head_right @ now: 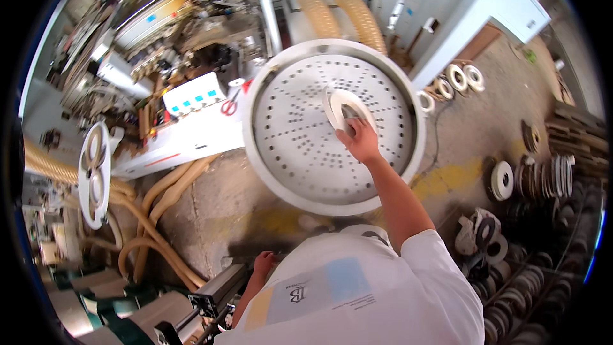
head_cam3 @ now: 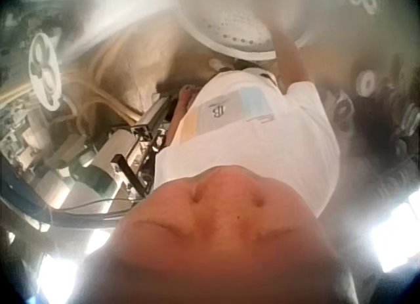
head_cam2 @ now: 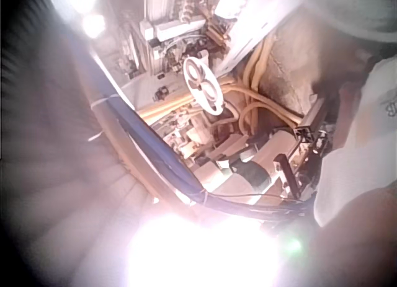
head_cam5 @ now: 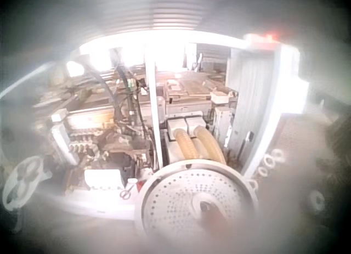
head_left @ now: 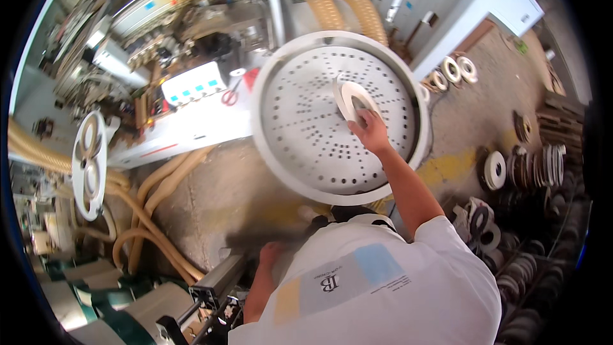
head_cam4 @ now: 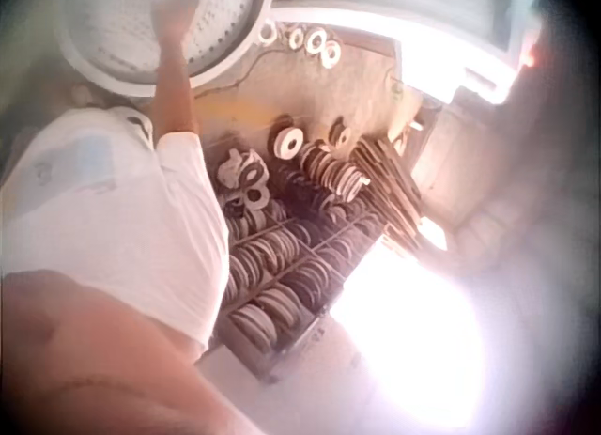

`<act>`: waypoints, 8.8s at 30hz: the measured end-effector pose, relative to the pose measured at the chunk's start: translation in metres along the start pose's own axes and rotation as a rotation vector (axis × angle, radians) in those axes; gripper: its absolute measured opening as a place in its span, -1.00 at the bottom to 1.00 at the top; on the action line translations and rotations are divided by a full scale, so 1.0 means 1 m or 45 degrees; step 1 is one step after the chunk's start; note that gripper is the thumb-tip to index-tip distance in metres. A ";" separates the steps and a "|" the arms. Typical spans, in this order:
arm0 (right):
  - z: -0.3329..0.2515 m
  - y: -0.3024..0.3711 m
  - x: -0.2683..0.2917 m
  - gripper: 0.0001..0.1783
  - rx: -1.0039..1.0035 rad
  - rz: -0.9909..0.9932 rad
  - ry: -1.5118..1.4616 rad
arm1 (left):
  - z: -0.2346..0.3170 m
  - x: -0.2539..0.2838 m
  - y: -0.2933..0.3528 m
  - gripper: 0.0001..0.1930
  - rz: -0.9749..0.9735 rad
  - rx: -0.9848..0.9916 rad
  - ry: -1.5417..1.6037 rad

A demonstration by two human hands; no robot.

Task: The person moves a long white strip and a metal frame across a workshop floor. They then walk to a machine, pick up a circular wooden component, and place it into a perforated tray. Finally, they interact with a machine control panel and pick up a large wooden panel.

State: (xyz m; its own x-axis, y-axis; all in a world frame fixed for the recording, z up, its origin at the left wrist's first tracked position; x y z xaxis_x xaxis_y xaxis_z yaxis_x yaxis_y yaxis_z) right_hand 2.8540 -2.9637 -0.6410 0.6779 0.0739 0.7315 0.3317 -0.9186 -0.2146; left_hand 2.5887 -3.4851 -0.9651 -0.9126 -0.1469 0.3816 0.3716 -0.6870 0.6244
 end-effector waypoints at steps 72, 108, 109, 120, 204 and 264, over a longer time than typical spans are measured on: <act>-0.231 0.094 -0.145 -0.95 0.653 -1.078 -0.410 | 0.056 0.116 0.033 -0.63 0.142 0.252 0.239; -0.958 -0.196 -0.904 -0.14 1.529 -0.773 -0.033 | -0.117 0.633 -0.190 -0.80 0.373 0.508 0.452; -0.974 -0.200 -0.931 -0.07 1.558 -0.785 0.020 | -0.120 0.642 -0.191 -0.80 0.391 0.498 0.441; -1.008 -0.218 -0.999 -0.37 1.824 -0.886 0.193 | -0.182 0.636 -0.163 -0.64 0.196 0.502 0.307; -0.100 -0.256 -0.181 -0.82 -0.527 0.128 0.283 | 0.704 0.224 -0.426 -0.65 -0.635 -1.130 -0.429; -0.166 -0.621 -0.406 -0.77 0.079 -0.023 0.457 | 0.692 0.663 -0.610 -0.45 0.584 -1.294 -0.918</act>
State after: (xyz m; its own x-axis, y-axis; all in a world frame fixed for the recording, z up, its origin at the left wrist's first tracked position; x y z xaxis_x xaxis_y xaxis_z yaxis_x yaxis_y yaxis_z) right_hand 2.2636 -2.4874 -0.6976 0.4018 -0.0615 0.9137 0.3881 -0.8923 -0.2307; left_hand 1.8744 -2.6707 -0.6216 -0.3278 -0.3155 0.8905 0.0399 -0.9464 -0.3206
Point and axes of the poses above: each hand's wrist, its own y-axis away from the middle knuckle, its own x-axis out of the back of the hand, z = x × y, the point moved 5 cm from there along -y, towards the middle knuckle, and after that the axes turned 5 degrees about y, right-handed, at the moved point
